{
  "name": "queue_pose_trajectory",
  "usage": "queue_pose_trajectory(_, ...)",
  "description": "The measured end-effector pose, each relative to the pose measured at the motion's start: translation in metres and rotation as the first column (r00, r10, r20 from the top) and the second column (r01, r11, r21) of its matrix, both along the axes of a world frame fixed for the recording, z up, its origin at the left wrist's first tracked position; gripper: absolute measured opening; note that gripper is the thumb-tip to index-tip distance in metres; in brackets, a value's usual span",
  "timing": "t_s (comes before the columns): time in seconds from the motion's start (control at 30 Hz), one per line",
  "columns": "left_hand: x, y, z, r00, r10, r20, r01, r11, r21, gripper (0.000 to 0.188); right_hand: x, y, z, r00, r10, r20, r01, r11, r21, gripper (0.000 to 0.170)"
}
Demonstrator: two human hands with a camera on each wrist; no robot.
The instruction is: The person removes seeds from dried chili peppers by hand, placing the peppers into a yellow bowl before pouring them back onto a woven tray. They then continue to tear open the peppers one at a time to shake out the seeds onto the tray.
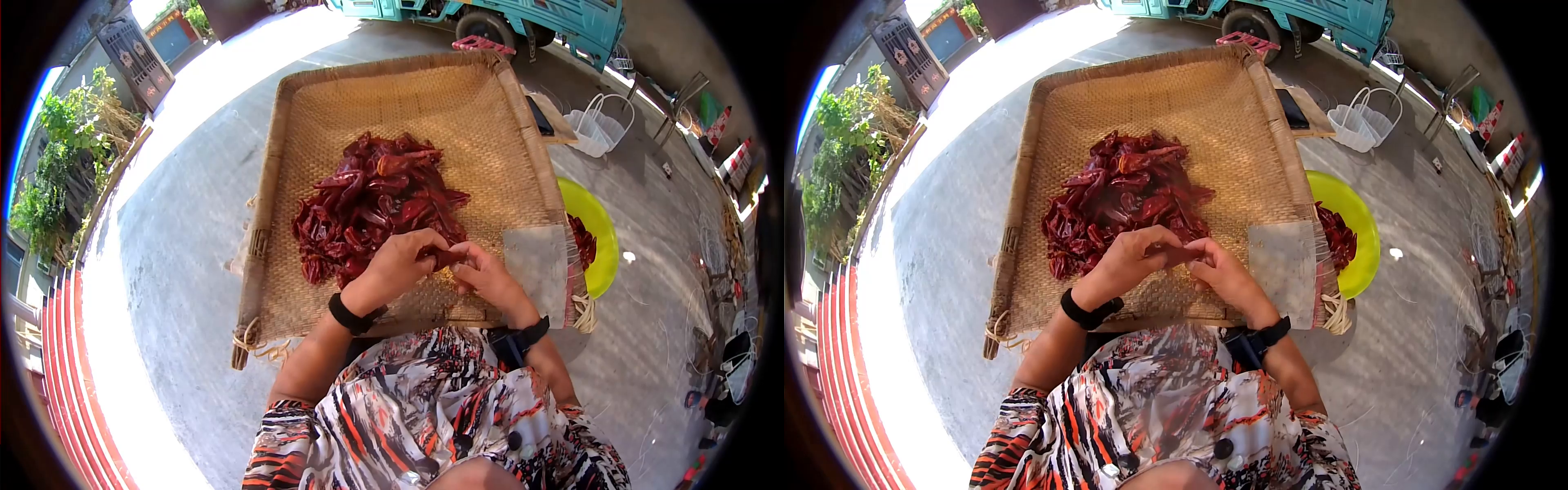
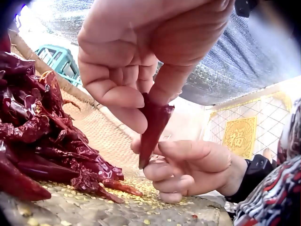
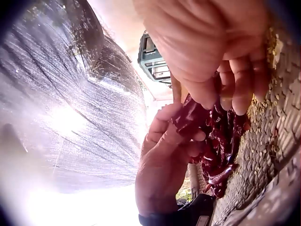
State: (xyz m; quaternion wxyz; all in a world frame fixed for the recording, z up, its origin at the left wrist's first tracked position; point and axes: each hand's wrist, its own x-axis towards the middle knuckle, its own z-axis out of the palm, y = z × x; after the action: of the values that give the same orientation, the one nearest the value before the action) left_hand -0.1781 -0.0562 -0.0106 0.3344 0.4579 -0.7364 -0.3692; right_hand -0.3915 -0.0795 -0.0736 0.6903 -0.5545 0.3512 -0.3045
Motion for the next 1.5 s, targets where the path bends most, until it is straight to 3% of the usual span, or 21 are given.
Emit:
queue_pose_trajectory(0.03, 0.003, 0.001, 0.003, 0.997, -0.017, -0.081, 0.02, 0.999, 0.036, 0.03, -0.003, 0.0, 0.004, 0.999, -0.028, 0.038, 0.026, 0.999, 0.045, 0.028)
queue_pose_trajectory(0.13, 0.021, -0.004, 0.001, 0.98, 0.152, 0.128, -0.143, 0.987, -0.078, 0.034, -0.014, -0.001, 0.015, 0.965, -0.226, 0.137, 0.211, 0.971, 0.117, 0.023)
queue_pose_trajectory(0.17, 0.029, -0.007, -0.007, 0.941, 0.254, 0.224, -0.197, 0.949, -0.245, 0.04, -0.019, -0.005, 0.017, 0.937, -0.308, 0.167, 0.289, 0.948, 0.131, 0.022)
queue_pose_trajectory(0.2, 0.032, -0.008, -0.011, 0.888, 0.335, 0.315, -0.253, 0.928, -0.274, 0.041, -0.026, -0.01, 0.015, 0.857, -0.396, 0.33, 0.355, 0.917, 0.181, 0.022)
queue_pose_trajectory(0.27, 0.036, -0.007, -0.018, 0.738, 0.482, 0.472, -0.347, 0.871, -0.348, 0.042, -0.042, -0.021, 0.008, 0.595, -0.535, 0.599, 0.445, 0.841, 0.308, 0.022)
queue_pose_trajectory(0.3, 0.042, -0.008, -0.027, 0.77, 0.439, 0.464, -0.287, 0.887, -0.363, 0.04, -0.051, -0.025, 0.014, 0.491, -0.596, 0.635, 0.418, 0.801, 0.428, 0.023)
queue_pose_trajectory(0.37, 0.044, -0.009, -0.041, 0.731, 0.422, 0.536, -0.265, 0.9, -0.346, 0.037, -0.065, -0.027, 0.029, 0.271, -0.713, 0.647, 0.314, 0.701, 0.64, 0.025)
queue_pose_trajectory(0.47, 0.043, -0.015, -0.051, 0.681, 0.436, 0.588, -0.282, 0.898, -0.339, 0.034, -0.07, -0.024, 0.017, 0.337, -0.622, 0.707, 0.226, 0.782, 0.581, 0.027)
queue_pose_trajectory(0.6, 0.041, -0.018, -0.049, 0.698, 0.445, 0.561, -0.294, 0.892, -0.342, 0.029, -0.047, -0.016, 0.003, 0.604, -0.503, 0.619, 0.267, 0.859, 0.437, 0.026)
queue_pose_trajectory(0.73, 0.025, -0.004, -0.021, 0.875, 0.297, 0.382, -0.18, 0.933, -0.311, 0.027, -0.012, -0.001, 0.02, 0.948, -0.253, 0.191, 0.237, 0.966, 0.105, 0.034)
queue_pose_trajectory(0.8, 0.015, -0.002, -0.016, 0.942, 0.156, 0.298, -0.067, 0.956, -0.287, 0.026, 0.003, 0.004, 0.026, 0.985, -0.127, 0.121, 0.129, 0.992, -0.012, 0.032)
queue_pose_trajectory(0.83, 0.007, 0.0, -0.016, 0.956, 0.164, 0.243, -0.11, 0.969, -0.219, 0.033, 0.01, 0.005, 0.021, 0.994, -0.082, 0.076, 0.086, 0.995, -0.047, 0.03)
queue_pose_trajectory(1.0, -0.01, -0.002, -0.029, 0.97, 0.175, 0.166, -0.135, 0.964, -0.229, 0.038, 0.011, 0.005, 0.011, 0.995, -0.095, 0.012, 0.096, 0.991, -0.094, 0.021)
queue_pose_trajectory(1.07, -0.012, -0.002, -0.025, 0.97, 0.198, 0.138, -0.166, 0.963, -0.214, 0.035, 0.001, -0.001, 0.007, 0.978, -0.205, 0.039, 0.208, 0.972, -0.108, 0.02)
queue_pose_trajectory(1.1, -0.01, -0.003, -0.024, 0.951, 0.233, 0.203, -0.168, 0.94, -0.296, 0.033, -0.005, -0.004, 0.007, 0.965, -0.258, 0.053, 0.263, 0.958, -0.113, 0.02)
queue_pose_trajectory(1.17, 0.0, -0.006, -0.024, 0.894, 0.316, 0.318, -0.15, 0.879, -0.453, 0.03, -0.022, -0.009, 0.014, 0.878, -0.452, 0.157, 0.458, 0.889, -0.001, 0.02)
queue_pose_trajectory(1.2, 0.003, -0.008, -0.026, 0.889, 0.327, 0.321, -0.163, 0.88, -0.445, 0.029, -0.03, -0.012, 0.017, 0.816, -0.543, 0.2, 0.542, 0.838, 0.062, 0.02)
queue_pose_trajectory(1.27, 0.01, -0.013, -0.029, 0.878, 0.35, 0.326, -0.192, 0.882, -0.431, 0.027, -0.052, -0.02, 0.013, 0.635, -0.624, 0.455, 0.598, 0.77, 0.221, 0.021)
queue_pose_trajectory(1.3, 0.012, -0.014, -0.026, 0.891, 0.318, 0.323, -0.189, 0.908, -0.374, 0.034, -0.059, -0.023, 0.013, 0.514, -0.652, 0.557, 0.603, 0.737, 0.307, 0.021)
queue_pose_trajectory(1.4, 0.018, -0.025, -0.044, 0.859, 0.308, 0.409, -0.151, 0.916, -0.372, 0.044, -0.073, -0.026, 0.016, 0.394, -0.653, 0.647, 0.461, 0.749, 0.475, 0.024)
queue_pose_trajectory(1.5, 0.017, -0.031, -0.052, 0.818, 0.381, 0.431, -0.178, 0.88, -0.441, 0.052, -0.065, -0.019, 0.004, 0.512, -0.624, 0.59, 0.434, 0.781, 0.45, 0.023)
